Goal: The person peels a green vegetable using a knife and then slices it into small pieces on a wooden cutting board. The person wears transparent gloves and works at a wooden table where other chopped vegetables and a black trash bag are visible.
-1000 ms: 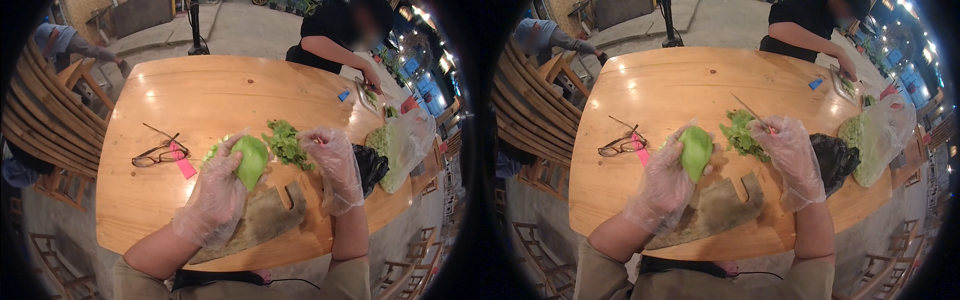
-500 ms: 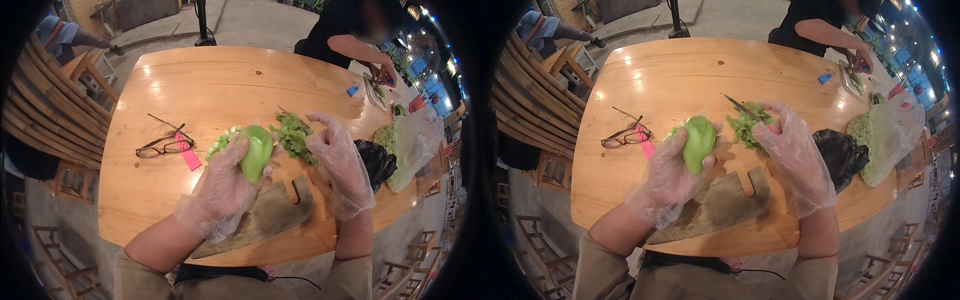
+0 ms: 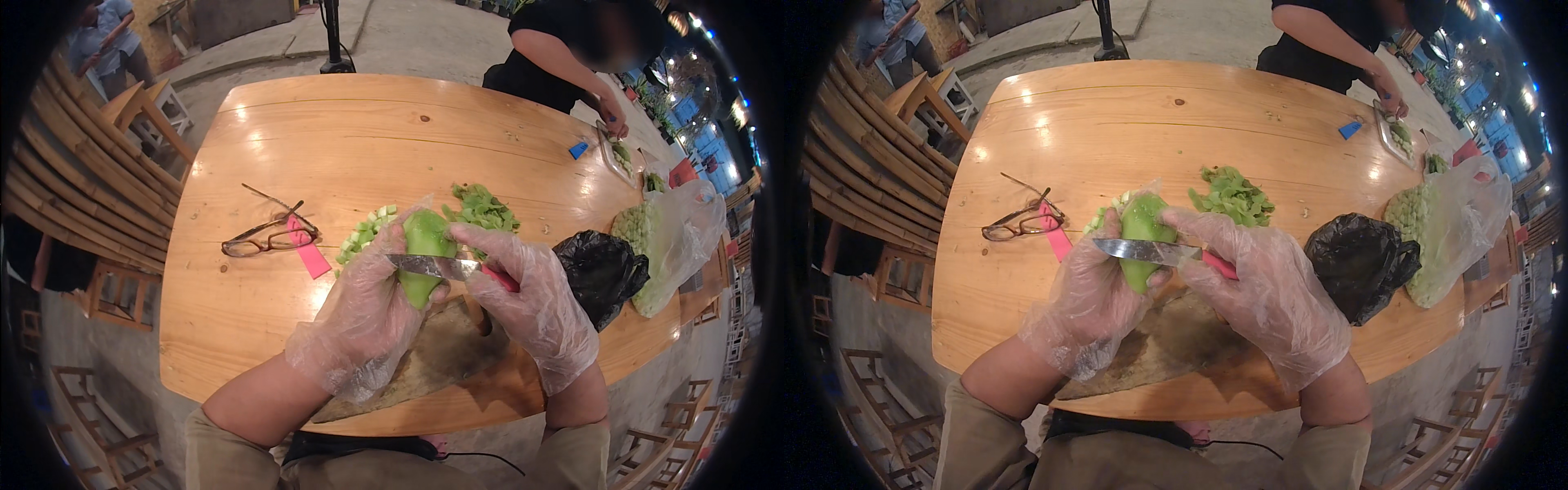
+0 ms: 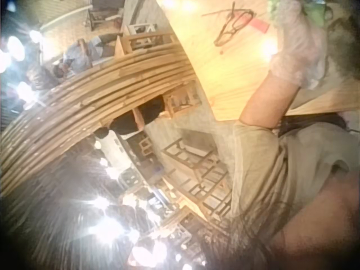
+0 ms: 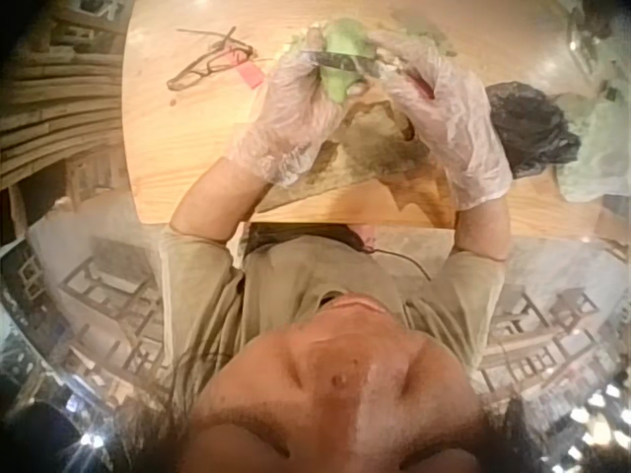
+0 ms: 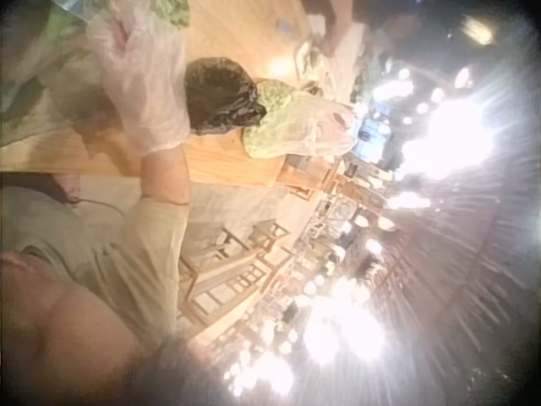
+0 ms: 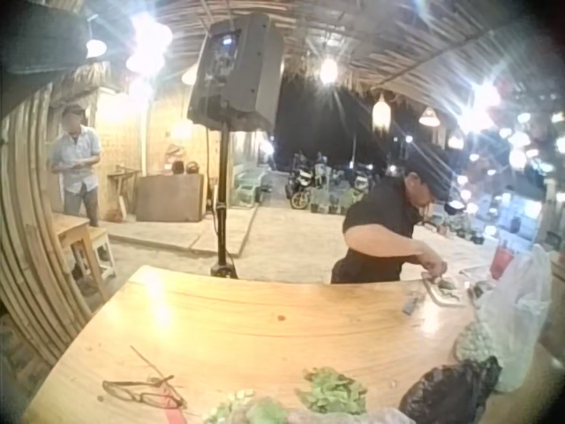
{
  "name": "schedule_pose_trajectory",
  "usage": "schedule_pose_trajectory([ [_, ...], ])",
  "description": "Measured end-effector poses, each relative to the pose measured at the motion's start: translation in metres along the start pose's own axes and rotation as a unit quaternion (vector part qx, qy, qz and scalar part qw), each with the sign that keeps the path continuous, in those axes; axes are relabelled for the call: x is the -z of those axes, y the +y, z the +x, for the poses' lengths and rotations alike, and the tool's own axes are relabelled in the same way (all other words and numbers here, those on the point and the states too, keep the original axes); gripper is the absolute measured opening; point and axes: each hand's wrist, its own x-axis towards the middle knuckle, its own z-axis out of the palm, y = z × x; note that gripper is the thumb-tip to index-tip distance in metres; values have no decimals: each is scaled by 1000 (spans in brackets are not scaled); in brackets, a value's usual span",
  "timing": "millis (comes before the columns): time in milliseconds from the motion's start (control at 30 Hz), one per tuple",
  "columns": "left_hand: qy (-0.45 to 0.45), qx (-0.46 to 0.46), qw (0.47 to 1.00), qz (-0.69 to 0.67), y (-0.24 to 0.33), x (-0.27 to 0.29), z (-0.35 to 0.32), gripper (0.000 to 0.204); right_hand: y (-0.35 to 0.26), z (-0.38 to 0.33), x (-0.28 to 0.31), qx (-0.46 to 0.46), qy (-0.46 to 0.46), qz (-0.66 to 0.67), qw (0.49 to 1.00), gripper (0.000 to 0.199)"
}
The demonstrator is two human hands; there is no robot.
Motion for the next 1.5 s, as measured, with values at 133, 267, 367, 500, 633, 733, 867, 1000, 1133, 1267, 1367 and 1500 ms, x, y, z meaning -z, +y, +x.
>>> schedule_pose_trajectory([
  [133,-8,1,1000,23,1,2,-1,40,4,0,-1,9,-7,8,1000,35],
  [267,-14,-7,998,57,0,2,-3,44,6,-2,-2,-16,-7,42,999,36],
  [367,-17,-13,998,58,0,1,-4,47,6,-2,-4,-50,-9,86,995,35],
  [500,-28,-2,999,33,0,3,-5,51,6,-2,-5,-54,-2,92,994,32],
  [633,-26,-5,998,55,-1,4,-4,49,2,-2,-9,-64,4,121,991,30],
  [733,-15,-2,998,62,-2,2,-3,46,8,-2,-11,-33,18,86,996,29],
  [867,4,7,998,62,0,-6,-4,44,0,-5,-10,-145,7,224,964,29],
  [1000,-21,6,998,60,0,-1,-5,43,-3,-4,-1,-97,-15,130,987,30],
  [1133,-31,8,997,68,-1,-7,-5,43,5,-5,-5,6,26,84,996,27],
  [1267,-12,-3,993,113,-4,-5,-8,44,1,-5,-9,-85,3,169,982,29],
  [1367,9,-8,990,137,-4,-11,-8,45,10,-6,-14,-82,20,141,986,29],
  [1500,-20,6,997,76,-2,-5,-6,46,3,-5,-5,-81,10,110,991,31],
])
